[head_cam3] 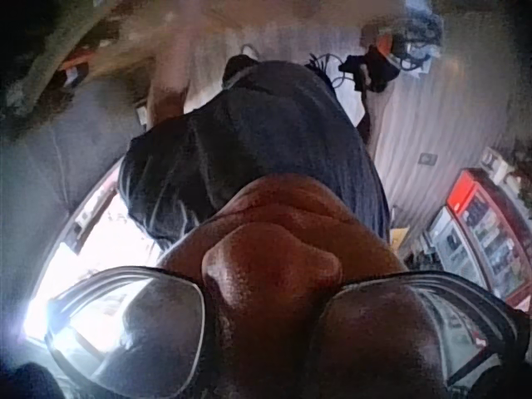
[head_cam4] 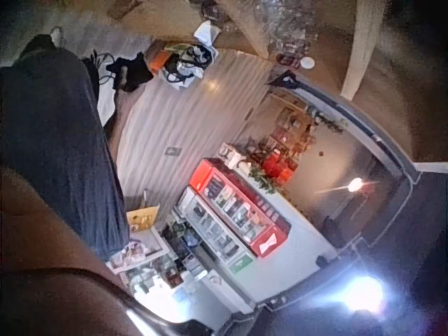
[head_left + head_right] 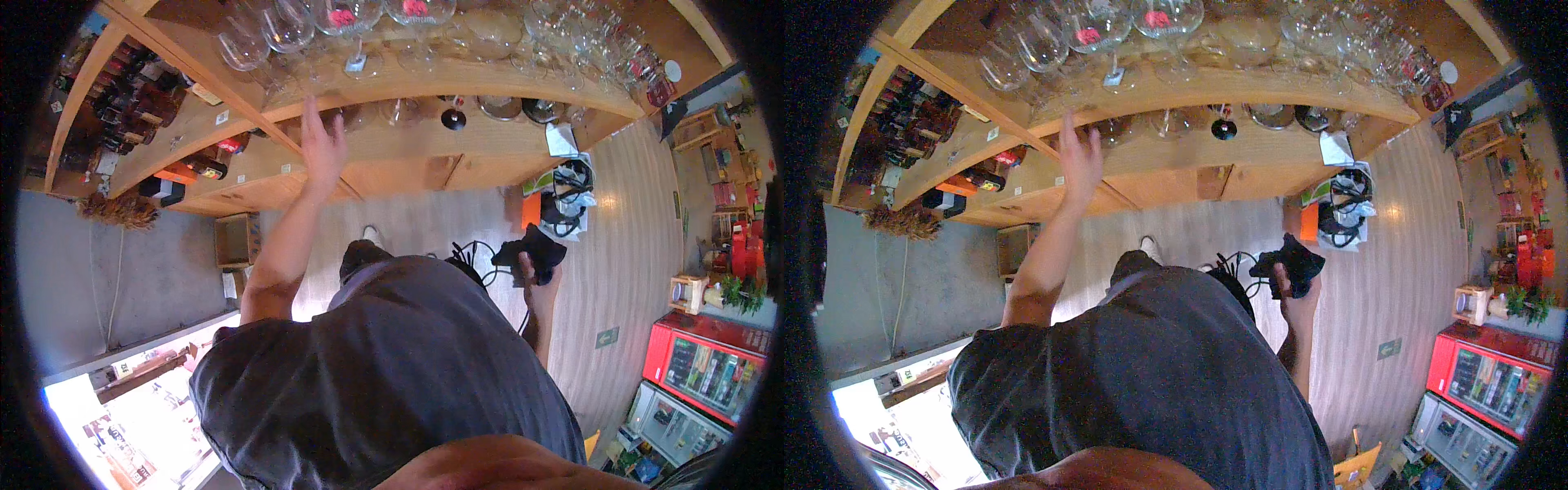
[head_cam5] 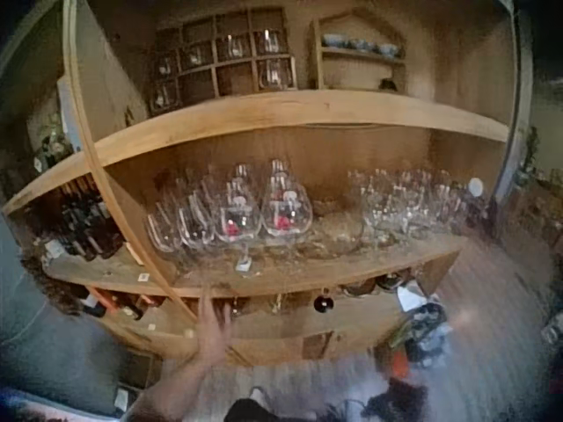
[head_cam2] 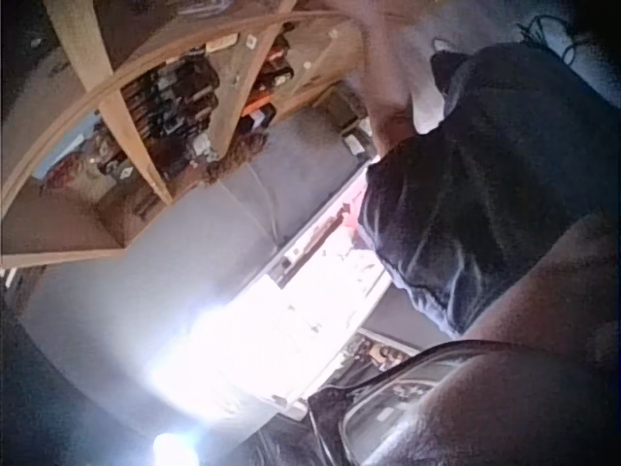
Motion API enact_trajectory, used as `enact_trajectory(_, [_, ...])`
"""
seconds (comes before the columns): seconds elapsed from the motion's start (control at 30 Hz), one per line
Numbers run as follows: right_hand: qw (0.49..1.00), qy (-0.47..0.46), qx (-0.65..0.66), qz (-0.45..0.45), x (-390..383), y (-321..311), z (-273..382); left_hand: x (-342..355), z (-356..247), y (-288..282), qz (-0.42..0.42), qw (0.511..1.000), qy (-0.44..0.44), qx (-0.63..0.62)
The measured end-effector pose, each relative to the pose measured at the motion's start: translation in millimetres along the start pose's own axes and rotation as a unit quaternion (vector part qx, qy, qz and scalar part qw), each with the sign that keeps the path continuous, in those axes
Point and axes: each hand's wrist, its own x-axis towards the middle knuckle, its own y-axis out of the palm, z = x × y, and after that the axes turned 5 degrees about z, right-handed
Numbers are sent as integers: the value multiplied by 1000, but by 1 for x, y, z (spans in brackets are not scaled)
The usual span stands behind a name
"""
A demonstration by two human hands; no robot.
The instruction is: The person wipes wine glasses and goblets with a cloth by hand and places them back onto wooden shelves.
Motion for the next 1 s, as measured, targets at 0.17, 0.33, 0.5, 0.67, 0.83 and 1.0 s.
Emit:
enact_trajectory(0.17, [999, 13, 29, 22, -2, 0, 2, -173, 8, 3, 290, 952, -86, -44])
enact_trajectory(0.33, [999, 12, -41, 20, 2, 4, 4, -267, 39, -25, 401, 897, -183, -14])
enact_trajectory(0.5, [1000, -3, -15, 7, -2, 23, 12, -257, 65, -22, 404, 899, -166, -17])
enact_trajectory(0.67, [998, 1, -45, -46, -18, 46, 25, -213, 73, 9, 409, 904, -100, -73])
enact_trajectory(0.83, [996, 55, 19, -64, -55, 75, 36, -172, 60, 25, 435, 887, -54, -145])
enact_trajectory(1.0, [988, 69, 33, -137, -90, 88, 31, -169, 49, 32, 498, 847, -10, -188])
